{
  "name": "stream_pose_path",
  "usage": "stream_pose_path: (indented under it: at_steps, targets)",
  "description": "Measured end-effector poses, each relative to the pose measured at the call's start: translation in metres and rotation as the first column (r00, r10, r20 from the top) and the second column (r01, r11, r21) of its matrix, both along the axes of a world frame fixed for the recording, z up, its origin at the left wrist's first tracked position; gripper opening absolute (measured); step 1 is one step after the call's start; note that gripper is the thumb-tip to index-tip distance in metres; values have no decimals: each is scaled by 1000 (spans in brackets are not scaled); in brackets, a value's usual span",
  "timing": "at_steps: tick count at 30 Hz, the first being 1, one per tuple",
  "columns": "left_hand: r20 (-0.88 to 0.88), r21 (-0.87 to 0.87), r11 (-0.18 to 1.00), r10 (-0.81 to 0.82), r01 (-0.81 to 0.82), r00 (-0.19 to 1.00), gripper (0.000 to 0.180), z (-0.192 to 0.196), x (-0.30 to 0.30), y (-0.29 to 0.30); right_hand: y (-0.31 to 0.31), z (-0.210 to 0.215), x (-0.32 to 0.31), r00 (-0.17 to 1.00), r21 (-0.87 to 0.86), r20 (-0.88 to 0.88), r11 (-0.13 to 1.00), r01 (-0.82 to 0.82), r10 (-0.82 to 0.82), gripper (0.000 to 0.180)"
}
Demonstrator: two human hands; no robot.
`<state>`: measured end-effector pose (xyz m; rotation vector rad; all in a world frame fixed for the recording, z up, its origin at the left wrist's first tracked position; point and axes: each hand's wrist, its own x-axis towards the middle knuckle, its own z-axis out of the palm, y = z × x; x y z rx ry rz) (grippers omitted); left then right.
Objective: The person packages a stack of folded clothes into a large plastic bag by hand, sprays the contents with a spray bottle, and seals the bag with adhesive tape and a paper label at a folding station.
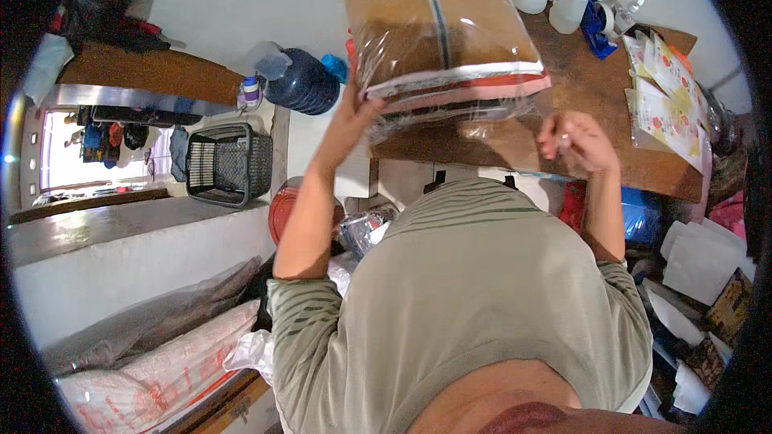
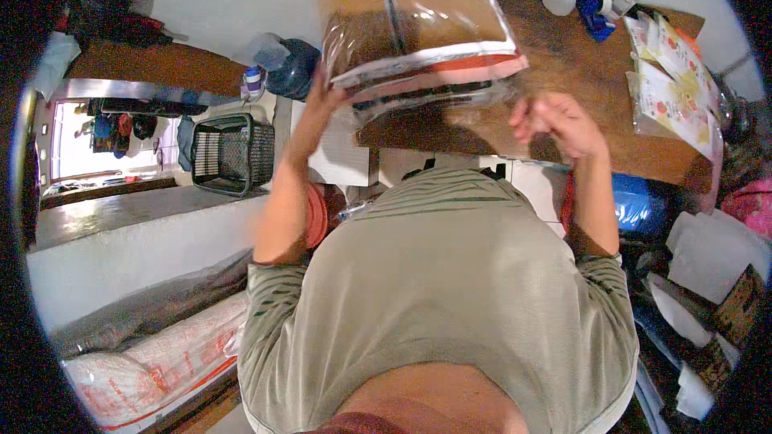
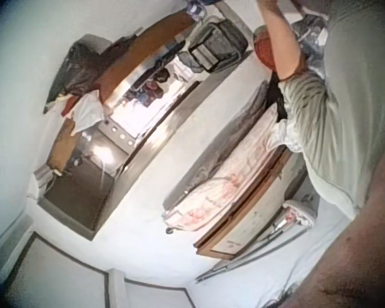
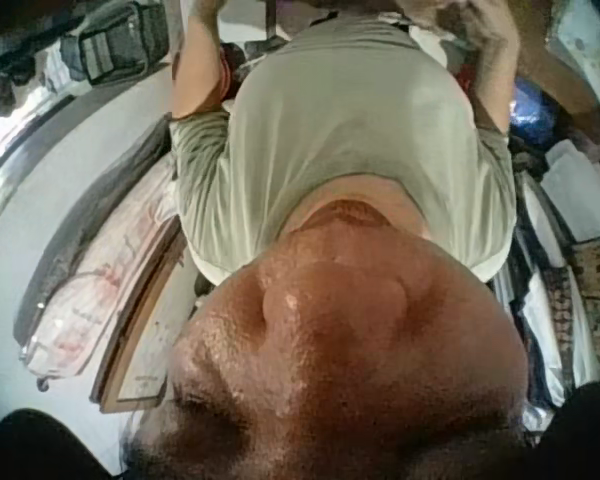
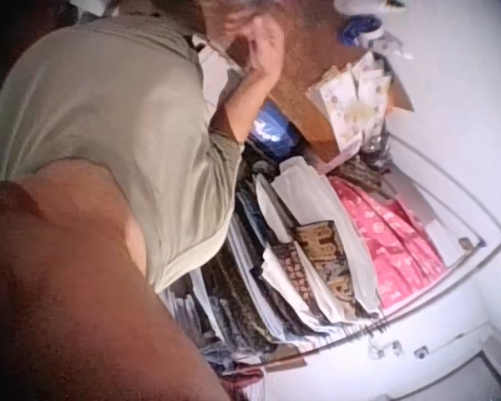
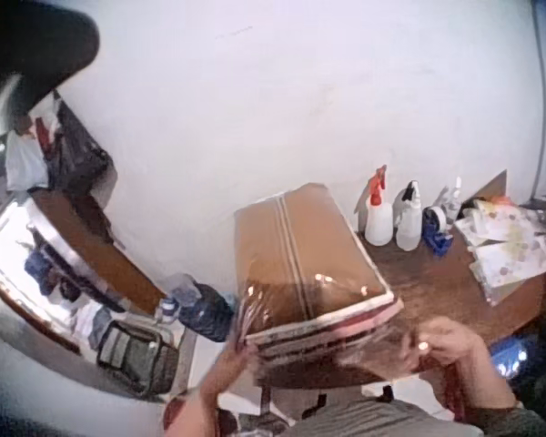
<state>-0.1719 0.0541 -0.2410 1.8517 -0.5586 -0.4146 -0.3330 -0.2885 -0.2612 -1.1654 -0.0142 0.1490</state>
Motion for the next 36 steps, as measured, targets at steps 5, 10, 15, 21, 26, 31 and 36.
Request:
stream_pose_path:
  at_steps: [5, 10, 15, 21, 26, 31, 36]
  targets:
    - [107, 328, 931, 132, -161, 985, 43, -79, -24, 43, 79, -11, 27, 969, -425, 11, 878, -219, 246, 33]
    - [403, 144, 865, 392, -480, 827, 28, -71, -45, 34, 129, -22, 60, 959, -572, 130, 809, -135, 251, 32]
    - [285, 151, 862, 430, -483, 857, 29, -91, -50, 33, 158, -32, 70, 972, -588, 183, 809, -10, 145, 33]
    - [-74, -190, 899, 387, -394, 919, 24, -126, -32, 43, 166, -38, 69, 974, -581, 208, 812, 50, 89, 31]
    - [-210, -231, 917, 279, -325, 937, 12, -106, -37, 71, 159, -45, 64, 990, -622, 119, 783, 16, 74, 34]
    - [126, 147, 981, 106, -125, 986, 12, -63, -61, 97, 165, -42, 61, 990, -576, 137, 815, 62, 21, 33]
    - [283, 306, 941, 55, -144, 957, 25, -60, -69, 106, 167, -41, 62, 983, -630, 171, 775, 59, 64, 33]
